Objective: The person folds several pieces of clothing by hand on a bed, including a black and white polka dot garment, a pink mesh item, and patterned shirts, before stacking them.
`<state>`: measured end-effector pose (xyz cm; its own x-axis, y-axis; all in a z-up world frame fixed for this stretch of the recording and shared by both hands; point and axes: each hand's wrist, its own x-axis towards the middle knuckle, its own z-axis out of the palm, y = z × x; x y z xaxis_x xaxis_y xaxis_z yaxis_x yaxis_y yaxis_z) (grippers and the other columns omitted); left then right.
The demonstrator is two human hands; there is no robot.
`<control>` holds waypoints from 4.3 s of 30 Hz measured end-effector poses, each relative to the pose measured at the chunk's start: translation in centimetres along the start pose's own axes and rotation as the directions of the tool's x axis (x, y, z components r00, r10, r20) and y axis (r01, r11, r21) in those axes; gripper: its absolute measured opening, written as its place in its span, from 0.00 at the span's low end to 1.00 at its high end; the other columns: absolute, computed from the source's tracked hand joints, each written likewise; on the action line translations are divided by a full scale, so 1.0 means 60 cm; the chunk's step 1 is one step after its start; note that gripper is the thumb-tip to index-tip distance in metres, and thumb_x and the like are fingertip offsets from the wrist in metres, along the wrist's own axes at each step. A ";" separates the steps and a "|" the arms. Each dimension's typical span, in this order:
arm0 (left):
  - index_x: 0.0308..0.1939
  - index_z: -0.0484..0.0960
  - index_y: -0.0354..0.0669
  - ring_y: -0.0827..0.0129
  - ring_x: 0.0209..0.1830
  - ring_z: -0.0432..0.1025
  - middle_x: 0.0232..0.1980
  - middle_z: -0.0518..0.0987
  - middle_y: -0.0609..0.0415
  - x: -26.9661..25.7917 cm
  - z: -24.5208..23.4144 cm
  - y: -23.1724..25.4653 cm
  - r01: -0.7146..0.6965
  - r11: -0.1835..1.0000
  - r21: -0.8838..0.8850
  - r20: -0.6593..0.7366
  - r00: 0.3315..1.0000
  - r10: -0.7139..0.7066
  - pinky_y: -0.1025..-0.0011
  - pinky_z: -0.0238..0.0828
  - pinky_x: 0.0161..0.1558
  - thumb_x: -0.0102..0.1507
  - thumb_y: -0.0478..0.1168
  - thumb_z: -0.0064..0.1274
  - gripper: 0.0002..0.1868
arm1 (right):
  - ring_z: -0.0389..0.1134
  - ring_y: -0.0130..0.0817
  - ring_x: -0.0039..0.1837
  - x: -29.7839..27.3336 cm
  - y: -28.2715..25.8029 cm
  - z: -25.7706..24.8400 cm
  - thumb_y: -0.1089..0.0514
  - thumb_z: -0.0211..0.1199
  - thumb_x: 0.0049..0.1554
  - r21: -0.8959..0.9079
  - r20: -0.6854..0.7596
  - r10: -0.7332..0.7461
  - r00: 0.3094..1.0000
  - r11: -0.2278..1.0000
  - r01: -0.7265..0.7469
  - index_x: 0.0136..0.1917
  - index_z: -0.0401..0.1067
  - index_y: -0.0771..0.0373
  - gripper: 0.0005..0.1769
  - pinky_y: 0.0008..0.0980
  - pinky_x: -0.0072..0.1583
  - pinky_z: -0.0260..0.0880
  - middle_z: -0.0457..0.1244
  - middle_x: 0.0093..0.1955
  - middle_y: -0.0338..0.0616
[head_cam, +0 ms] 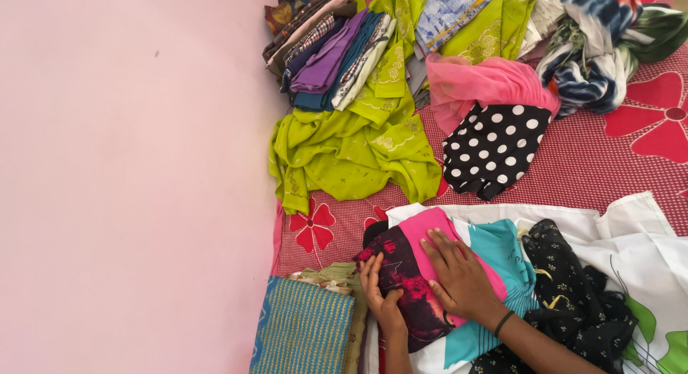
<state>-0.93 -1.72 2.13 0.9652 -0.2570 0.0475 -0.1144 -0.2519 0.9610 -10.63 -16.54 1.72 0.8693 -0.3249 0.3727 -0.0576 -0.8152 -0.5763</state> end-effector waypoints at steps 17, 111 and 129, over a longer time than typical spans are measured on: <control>0.61 0.82 0.43 0.55 0.82 0.50 0.70 0.71 0.48 -0.001 0.000 0.001 0.010 1.000 -0.010 -0.001 1.000 -0.010 0.58 0.39 0.79 0.38 0.29 0.48 0.43 | 0.48 0.52 0.79 -0.001 0.004 0.001 0.53 0.55 0.48 0.033 -0.006 0.034 0.999 0.999 -0.034 0.75 0.55 0.67 0.42 0.52 0.74 0.46 0.50 0.77 0.59; 0.70 0.71 0.37 0.64 0.63 0.70 0.70 0.69 0.49 -0.104 -0.293 0.136 -0.393 0.907 -0.152 -0.683 0.705 0.191 0.65 0.71 0.63 0.59 0.29 0.57 0.33 | 0.71 0.45 0.61 -0.087 0.339 0.085 0.78 0.47 0.56 0.474 0.311 0.309 0.899 0.769 -0.428 0.60 0.72 0.77 0.21 0.40 0.69 0.67 0.68 0.58 0.62; 0.54 0.82 0.42 0.67 0.59 0.68 0.58 0.75 0.55 -0.022 -0.082 0.142 -0.065 0.928 -0.368 -0.046 0.998 0.052 0.70 0.59 0.61 0.44 0.23 0.43 0.34 | 0.72 0.39 0.53 -0.128 0.300 0.087 0.72 0.54 0.52 0.459 0.144 0.352 0.925 0.804 -0.378 0.53 0.75 0.69 0.16 0.34 0.59 0.70 0.71 0.49 0.49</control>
<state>-2.03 1.07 11.57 0.9677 -0.2267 0.1098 -0.0826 0.1262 0.9886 -15.80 -26.19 -15.32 0.8543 -0.5184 0.0364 -0.1493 -0.3120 -0.9383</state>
